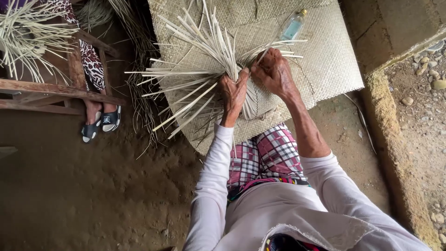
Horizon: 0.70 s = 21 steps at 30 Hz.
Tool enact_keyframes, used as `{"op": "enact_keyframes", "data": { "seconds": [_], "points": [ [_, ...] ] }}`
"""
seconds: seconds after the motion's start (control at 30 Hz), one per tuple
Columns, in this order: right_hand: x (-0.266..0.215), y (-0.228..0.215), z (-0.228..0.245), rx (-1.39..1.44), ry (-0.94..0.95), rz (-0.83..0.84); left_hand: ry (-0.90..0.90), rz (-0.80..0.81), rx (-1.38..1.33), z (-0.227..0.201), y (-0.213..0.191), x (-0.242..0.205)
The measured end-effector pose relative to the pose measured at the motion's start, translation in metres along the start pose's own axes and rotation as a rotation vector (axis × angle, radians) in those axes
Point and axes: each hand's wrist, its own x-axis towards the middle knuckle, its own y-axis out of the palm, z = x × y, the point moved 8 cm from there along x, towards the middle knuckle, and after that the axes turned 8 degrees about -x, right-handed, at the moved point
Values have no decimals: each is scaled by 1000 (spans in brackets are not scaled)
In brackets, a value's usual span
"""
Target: Weaving thin natural fibers to create a hat or similar craft item.
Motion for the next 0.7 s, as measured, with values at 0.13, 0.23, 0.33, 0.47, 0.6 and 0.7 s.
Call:
{"op": "enact_keyframes", "data": {
  "seconds": [0.13, 0.23, 0.33, 0.47, 0.6, 0.7],
  "points": [
    [3, 13, -46, -241, 145, -52, 306, 84, 578, 65, 43, 13],
    [4, 13, -71, -353, 243, 17, 318, 101, 849, 37, 49, 1],
    [13, 12, -58, -293, 212, 137, 132, 2, 525, 21, 35, 1],
    [5, 21, -44, 70, 220, 183, 270, -26, 105, -55, 15, -20],
    [-2, 16, -35, 228, 244, 115, 319, -40, 123, -59, 14, -22],
    [-1, 14, -32, 238, 222, 68, 315, -53, 116, -55, 14, -20]
  ]
}}
